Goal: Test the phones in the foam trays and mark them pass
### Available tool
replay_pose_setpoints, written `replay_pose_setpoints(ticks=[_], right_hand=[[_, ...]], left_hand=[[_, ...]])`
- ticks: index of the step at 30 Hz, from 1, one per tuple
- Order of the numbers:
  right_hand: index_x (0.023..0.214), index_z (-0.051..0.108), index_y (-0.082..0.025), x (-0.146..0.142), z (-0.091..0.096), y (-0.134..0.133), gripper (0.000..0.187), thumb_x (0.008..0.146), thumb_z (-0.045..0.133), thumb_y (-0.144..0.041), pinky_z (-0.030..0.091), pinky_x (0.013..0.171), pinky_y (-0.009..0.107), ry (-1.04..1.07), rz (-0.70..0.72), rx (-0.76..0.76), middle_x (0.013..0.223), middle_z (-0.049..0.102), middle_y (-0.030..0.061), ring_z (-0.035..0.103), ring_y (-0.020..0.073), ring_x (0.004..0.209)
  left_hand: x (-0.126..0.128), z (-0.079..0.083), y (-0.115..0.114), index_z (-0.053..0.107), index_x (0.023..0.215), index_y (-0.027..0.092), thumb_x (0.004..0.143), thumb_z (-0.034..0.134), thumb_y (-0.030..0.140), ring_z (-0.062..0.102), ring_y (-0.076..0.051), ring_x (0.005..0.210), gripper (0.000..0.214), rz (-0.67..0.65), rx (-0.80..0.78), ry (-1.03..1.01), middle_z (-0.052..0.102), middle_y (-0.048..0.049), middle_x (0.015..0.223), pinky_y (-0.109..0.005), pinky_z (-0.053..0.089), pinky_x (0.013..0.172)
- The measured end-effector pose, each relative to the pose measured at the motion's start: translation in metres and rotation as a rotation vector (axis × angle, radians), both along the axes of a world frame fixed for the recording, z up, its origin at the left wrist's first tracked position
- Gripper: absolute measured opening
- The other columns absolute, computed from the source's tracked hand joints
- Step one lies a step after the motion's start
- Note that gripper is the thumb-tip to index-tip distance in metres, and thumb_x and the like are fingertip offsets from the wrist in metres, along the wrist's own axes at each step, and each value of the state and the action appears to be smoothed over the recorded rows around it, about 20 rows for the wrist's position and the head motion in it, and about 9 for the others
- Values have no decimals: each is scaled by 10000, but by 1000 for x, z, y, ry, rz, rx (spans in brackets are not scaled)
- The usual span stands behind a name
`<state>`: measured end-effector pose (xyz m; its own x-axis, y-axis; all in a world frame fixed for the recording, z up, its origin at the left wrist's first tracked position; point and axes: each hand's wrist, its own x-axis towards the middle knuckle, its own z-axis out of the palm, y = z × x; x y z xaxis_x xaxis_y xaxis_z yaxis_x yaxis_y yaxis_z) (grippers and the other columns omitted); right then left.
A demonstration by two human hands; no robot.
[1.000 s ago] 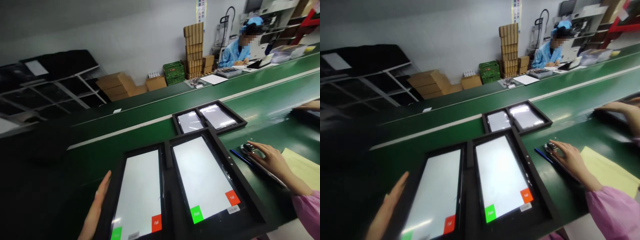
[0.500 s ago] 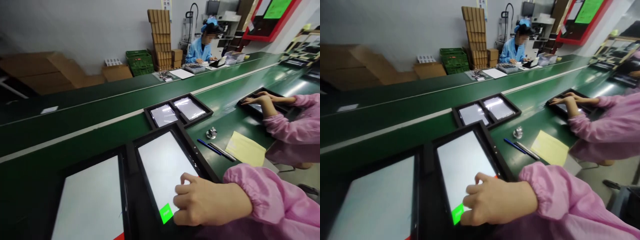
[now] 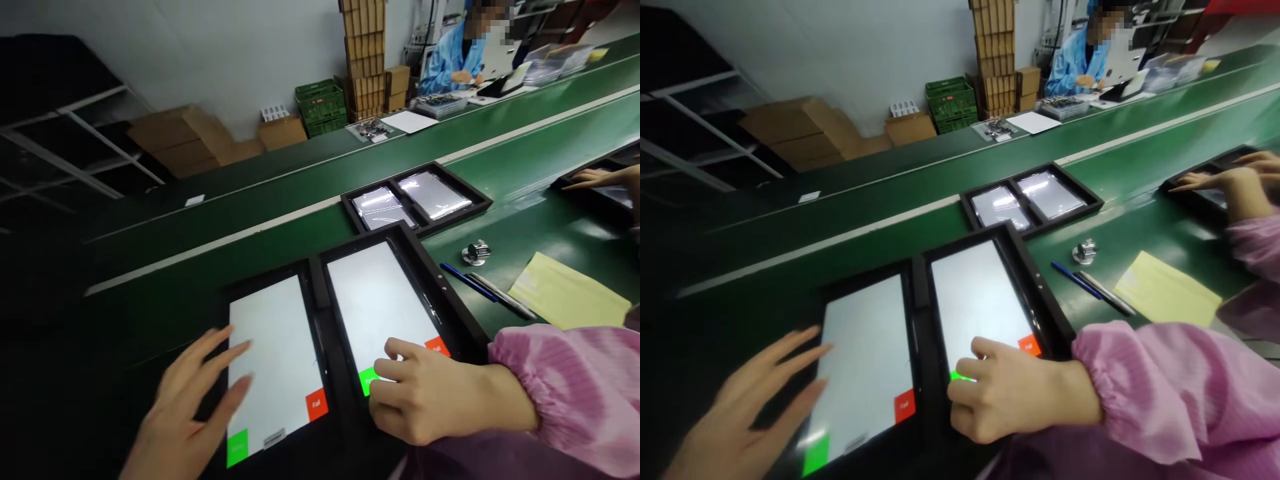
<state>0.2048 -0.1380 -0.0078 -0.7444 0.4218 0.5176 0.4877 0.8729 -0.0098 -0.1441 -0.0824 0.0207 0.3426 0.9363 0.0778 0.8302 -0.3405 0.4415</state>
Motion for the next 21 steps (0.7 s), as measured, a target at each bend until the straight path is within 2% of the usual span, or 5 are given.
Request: replay_pose_setpoints(ticks=[5,8,12,17,21], right_hand=[[719,612,-175,-1,9,2,394,1028,418,-27,340,657,339,-40,4,-16,707,461,-15,404,155,633],[850,672,-157,12,27,24,440,1094,319,-61,371,691,351,-22,-117,18,721,529,-1,467,169,666],[920,645,-189,49,54,87,377,1156,384,-323,398,655,307,123,-117,-283,792,611,6,544,149,696],[851,608,-217,90,47,151,675,1034,334,-806,441,660,308,562,-460,-539,778,567,2,536,161,707],[878,743,-208,94,23,162,867,1025,166,-838,474,985,481,284,-475,-661,1058,684,89,595,280,1056]], left_hand=[[76,18,14,741,1184,368,965,697,475,702,-231,1018,248,-631,11,-101,738,-35,1109,-357,607,898],[118,15,34,729,1183,267,764,856,639,664,-241,950,574,-760,-7,-45,715,-61,1041,-385,581,852],[152,8,81,774,956,237,930,738,351,623,-214,918,122,-671,90,-64,694,-44,952,-393,518,861],[158,18,129,756,873,221,932,668,360,607,-200,923,175,-271,268,-283,669,-23,916,-368,519,850],[150,15,143,751,863,227,903,655,448,586,-231,965,244,-190,189,-182,651,-34,924,-388,520,837]])
